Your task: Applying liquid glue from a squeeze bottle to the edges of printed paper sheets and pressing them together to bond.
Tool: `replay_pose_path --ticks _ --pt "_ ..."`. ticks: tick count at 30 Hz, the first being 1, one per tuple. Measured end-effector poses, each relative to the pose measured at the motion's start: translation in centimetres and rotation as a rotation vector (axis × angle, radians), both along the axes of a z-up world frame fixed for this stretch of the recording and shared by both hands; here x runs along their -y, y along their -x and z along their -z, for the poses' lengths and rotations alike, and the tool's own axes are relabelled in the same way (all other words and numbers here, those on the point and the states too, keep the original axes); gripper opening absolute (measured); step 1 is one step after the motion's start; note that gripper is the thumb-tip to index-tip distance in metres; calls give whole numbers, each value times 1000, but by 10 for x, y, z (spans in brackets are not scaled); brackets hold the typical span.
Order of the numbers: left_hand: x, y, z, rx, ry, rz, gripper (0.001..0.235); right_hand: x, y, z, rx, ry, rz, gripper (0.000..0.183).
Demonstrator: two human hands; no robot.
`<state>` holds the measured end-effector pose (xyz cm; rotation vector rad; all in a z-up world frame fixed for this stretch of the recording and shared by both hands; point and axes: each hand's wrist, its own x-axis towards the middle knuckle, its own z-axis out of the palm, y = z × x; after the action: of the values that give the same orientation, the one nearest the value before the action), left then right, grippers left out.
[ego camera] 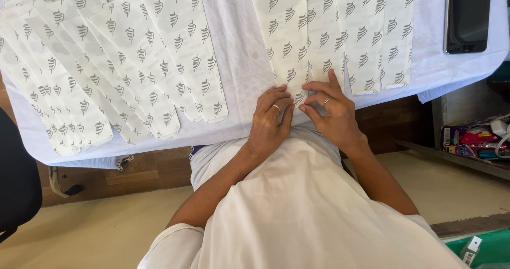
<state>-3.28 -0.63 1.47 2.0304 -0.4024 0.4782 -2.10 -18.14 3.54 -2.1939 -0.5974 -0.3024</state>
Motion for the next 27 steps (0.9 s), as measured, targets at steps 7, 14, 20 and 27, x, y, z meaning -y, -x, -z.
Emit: replay_pose_path --ticks 7,14,20,27 --pt "-7 -3 4 -125 92 78 10 -7 -1 -21 -284 -143 105 13" --pt "-16 -7 -1 -59 -224 163 36 11 2 -22 -143 -159 80 25" --pt "-2 -5 5 5 -390 139 37 35 5 -8 -79 78 99 37" --pt "-2 -3 15 7 -392 125 39 41 5 -2 -36 228 104 40"
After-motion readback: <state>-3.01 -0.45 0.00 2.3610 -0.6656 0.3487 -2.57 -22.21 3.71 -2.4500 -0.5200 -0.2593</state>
